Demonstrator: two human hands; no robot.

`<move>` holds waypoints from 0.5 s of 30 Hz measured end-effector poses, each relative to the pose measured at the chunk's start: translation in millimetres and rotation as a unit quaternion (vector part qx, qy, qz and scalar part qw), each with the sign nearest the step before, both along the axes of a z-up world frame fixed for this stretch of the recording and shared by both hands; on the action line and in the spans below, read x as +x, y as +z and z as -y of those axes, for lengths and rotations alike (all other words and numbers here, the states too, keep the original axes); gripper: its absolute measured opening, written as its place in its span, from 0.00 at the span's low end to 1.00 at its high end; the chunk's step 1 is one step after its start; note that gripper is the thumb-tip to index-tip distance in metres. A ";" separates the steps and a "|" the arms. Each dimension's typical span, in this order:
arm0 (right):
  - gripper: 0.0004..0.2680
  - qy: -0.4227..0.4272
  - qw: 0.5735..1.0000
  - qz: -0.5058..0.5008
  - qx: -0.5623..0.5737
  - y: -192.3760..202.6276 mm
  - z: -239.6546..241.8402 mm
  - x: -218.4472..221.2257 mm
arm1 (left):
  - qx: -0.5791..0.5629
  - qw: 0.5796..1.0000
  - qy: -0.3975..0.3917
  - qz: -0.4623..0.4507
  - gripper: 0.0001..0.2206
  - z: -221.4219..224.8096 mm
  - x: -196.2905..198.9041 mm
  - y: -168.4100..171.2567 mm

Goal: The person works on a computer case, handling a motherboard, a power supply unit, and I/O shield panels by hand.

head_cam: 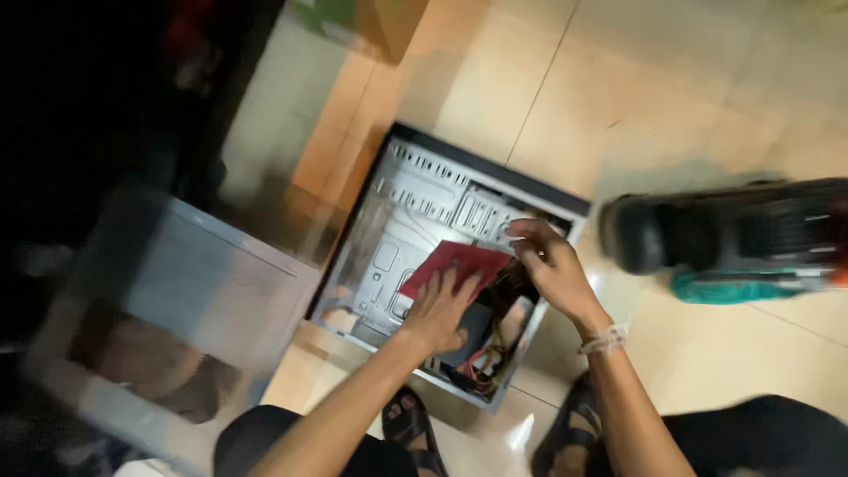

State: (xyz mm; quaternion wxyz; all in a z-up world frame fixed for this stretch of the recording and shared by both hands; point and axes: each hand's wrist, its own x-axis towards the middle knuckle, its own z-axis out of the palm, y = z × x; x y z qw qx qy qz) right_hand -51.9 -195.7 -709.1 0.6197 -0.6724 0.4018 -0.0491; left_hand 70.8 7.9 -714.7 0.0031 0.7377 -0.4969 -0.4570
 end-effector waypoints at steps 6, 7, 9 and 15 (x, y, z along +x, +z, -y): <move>0.31 0.438 0.853 -0.257 -0.118 -104.3 -62.1 32.6 | -0.038 0.988 -0.006 0.151 0.11 -4.1 98.3 -114.7; 0.31 0.445 0.848 -0.261 -0.120 -93.8 -61.9 42.7 | -0.038 0.988 0.003 0.147 0.11 -14.7 99.7 -122.0; 0.31 0.375 0.896 -0.237 0.001 -70.5 -66.2 62.0 | -0.171 0.784 0.040 0.595 0.22 -38.7 100.3 -134.2; 0.41 0.496 0.834 -0.239 0.019 -93.8 -57.7 14.5 | -0.153 0.969 0.095 -0.166 0.60 -79.0 -25.1 -131.0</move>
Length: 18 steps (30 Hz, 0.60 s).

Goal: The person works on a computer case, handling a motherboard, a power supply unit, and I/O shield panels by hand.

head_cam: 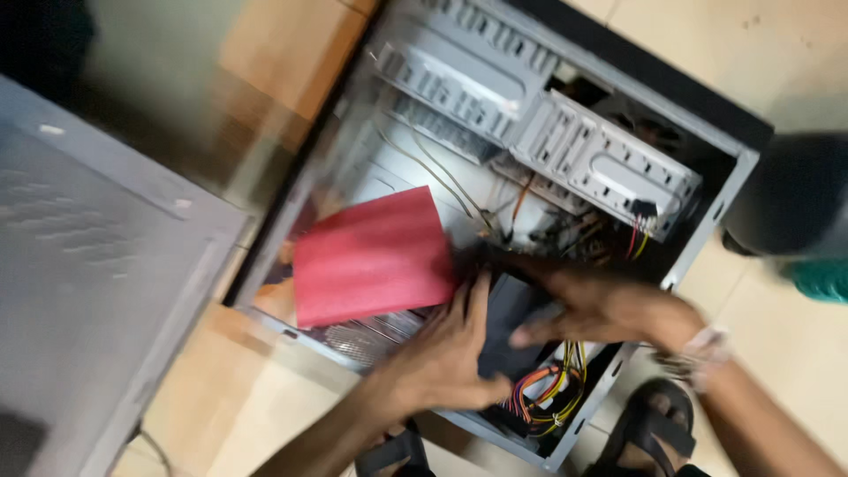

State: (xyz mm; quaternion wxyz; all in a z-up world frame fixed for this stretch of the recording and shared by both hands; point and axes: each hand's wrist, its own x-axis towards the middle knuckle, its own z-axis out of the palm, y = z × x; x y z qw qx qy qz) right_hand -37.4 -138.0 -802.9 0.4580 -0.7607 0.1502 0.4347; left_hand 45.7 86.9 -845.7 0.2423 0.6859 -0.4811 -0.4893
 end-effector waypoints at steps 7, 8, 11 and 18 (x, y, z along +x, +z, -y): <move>0.28 0.145 0.908 0.275 -0.281 -4.4 15.3 -92.2 | 0.030 0.996 0.085 -0.023 0.57 12.2 51.9 -0.8; 0.27 0.142 0.922 0.239 -0.269 -2.1 9.8 -95.0 | -0.019 0.995 0.094 -0.015 0.54 8.8 61.1 5.8; 0.29 0.184 0.936 0.155 -0.257 -5.9 -5.5 -107.7 | -0.061 0.993 0.096 0.036 0.43 5.3 75.6 21.5; 0.40 0.370 0.888 -0.141 -0.232 1.8 -13.8 -57.6 | -0.035 0.911 0.067 0.406 0.68 2.1 33.6 -3.8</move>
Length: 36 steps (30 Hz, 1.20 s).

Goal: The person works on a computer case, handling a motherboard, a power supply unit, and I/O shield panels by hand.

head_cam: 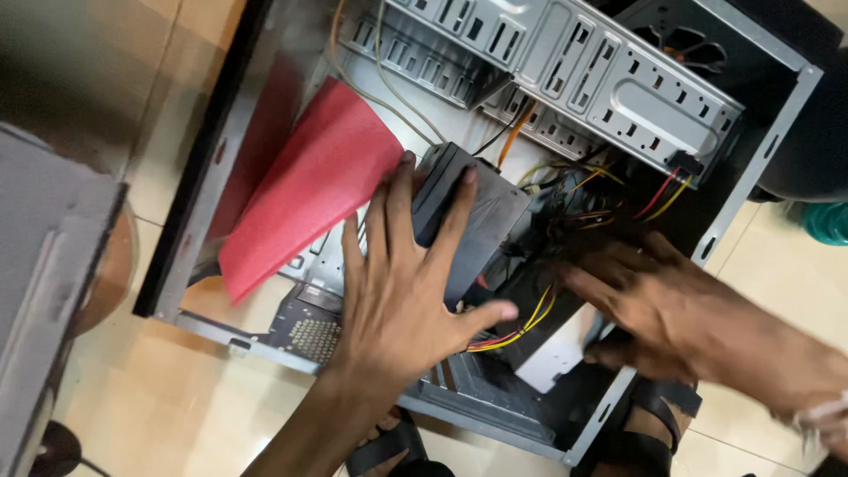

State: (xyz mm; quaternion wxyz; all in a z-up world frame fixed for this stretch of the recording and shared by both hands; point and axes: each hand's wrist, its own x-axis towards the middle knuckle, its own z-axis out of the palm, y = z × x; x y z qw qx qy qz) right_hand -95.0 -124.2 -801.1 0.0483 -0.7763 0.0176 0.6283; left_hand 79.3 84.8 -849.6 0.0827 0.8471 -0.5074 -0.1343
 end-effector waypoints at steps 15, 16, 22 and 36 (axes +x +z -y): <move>0.25 -0.024 0.895 0.412 0.170 -24.8 34.2 50.9 | 0.019 0.978 0.060 -0.199 0.59 -5.3 47.3 23.5; 0.25 -0.022 0.895 0.413 0.168 -19.3 30.5 44.9 | 0.016 0.978 0.061 -0.197 0.59 -4.4 48.3 25.4; 0.21 0.094 0.863 0.467 0.168 -8.3 5.8 -18.5 | 0.096 0.938 0.158 -0.294 0.62 -9.0 75.7 34.9; 0.17 -0.062 0.923 0.321 0.203 -6.1 8.4 -31.8 | -0.022 0.985 0.089 -0.148 0.53 -15.0 -28.4 20.1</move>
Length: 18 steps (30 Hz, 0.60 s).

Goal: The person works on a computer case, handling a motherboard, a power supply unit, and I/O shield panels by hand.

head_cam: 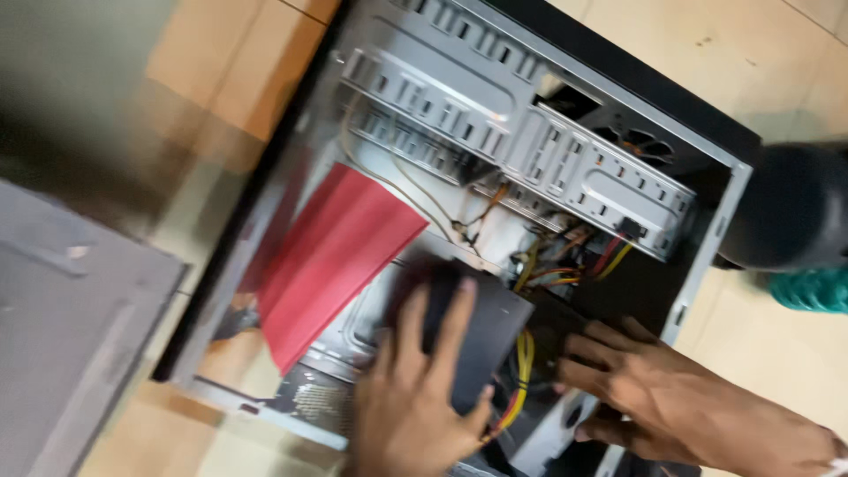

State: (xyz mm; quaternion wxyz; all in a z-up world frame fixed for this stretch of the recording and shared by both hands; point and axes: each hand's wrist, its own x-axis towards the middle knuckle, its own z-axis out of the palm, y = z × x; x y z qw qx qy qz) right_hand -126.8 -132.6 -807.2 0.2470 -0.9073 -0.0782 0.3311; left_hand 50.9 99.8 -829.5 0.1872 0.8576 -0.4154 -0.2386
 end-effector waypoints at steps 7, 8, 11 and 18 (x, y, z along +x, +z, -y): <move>0.09 -0.119 0.988 -0.092 0.044 -11.8 18.5 15.3 | -0.028 0.993 -0.062 -0.097 0.56 8.0 -11.2 -2.0; 0.06 -0.151 0.982 -0.114 0.020 -4.6 19.9 25.6 | -0.036 0.985 -0.071 -0.155 0.55 7.7 -9.4 0.6; 0.08 -0.231 0.956 -0.174 -0.039 5.1 22.2 59.3 | -0.044 0.969 -0.082 -0.231 0.54 5.7 -3.7 7.6; 0.41 -0.280 0.913 -0.026 0.297 -44.2 52.7 64.7 | -0.056 0.947 -0.105 -0.300 0.53 -5.2 7.9 10.9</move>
